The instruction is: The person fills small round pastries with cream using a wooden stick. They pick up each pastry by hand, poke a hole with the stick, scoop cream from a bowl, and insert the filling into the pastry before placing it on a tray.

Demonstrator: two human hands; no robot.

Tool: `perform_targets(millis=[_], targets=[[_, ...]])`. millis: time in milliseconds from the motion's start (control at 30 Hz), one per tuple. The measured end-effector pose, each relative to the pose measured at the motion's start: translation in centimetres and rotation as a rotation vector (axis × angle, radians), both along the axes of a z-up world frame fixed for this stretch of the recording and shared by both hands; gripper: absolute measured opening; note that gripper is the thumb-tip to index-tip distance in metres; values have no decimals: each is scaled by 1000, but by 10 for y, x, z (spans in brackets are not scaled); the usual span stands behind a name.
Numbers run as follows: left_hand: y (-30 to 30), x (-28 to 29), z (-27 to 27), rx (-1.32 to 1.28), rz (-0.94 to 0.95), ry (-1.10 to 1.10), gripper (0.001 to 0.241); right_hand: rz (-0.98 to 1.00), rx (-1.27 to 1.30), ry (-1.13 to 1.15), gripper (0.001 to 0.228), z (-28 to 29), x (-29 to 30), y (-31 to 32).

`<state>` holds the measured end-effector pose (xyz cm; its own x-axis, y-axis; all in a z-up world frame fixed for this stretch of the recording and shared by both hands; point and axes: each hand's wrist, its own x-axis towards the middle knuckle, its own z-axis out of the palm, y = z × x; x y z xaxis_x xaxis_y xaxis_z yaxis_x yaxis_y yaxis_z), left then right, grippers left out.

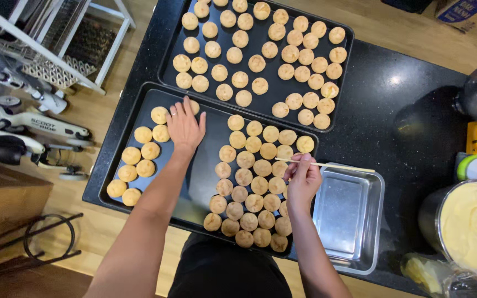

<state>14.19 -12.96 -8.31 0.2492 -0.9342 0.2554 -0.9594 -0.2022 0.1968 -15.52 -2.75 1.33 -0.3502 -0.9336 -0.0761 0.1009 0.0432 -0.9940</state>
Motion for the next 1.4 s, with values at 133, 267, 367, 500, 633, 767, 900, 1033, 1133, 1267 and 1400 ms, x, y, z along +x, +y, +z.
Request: perform_targets(millis=[133, 267, 367, 500, 633, 767, 900, 1033, 1133, 1267, 1400], targets=[[-11, 1, -6, 77, 4, 28, 69, 14, 35, 7, 36, -4, 3, 0], [-24, -7, -10, 71, -10, 183, 61, 70, 1, 17, 35, -3, 7, -2], [-12, -24, -4, 37, -82, 545, 50, 112, -5, 26, 33, 6, 13, -10], [33, -62, 28, -129, -391, 1372, 59, 235, -162, 154, 30, 39, 25, -19], [80, -95, 85, 154, -477, 2140, 56, 249, -427, 243, 25, 88, 32, -10], [92, -117, 126, 51, -680, 2025, 53, 282, -707, 569, 19, 115, 47, -8], [104, -124, 152, -29, -702, 1718, 53, 297, -590, 522, 16, 119, 43, 6], [113, -131, 173, -29, -592, 1418, 48, 296, -541, 327, 20, 110, 34, 11], [117, -141, 185, -21, -565, 1253, 44, 253, -662, 406, 23, 105, 30, 14], [126, -154, 187, 25, -534, 1136, 42, 172, -568, 416, 31, 88, 24, 16], [127, -158, 171, 47, -581, 1214, 43, 232, -160, -298, 38, 67, 15, 3]])
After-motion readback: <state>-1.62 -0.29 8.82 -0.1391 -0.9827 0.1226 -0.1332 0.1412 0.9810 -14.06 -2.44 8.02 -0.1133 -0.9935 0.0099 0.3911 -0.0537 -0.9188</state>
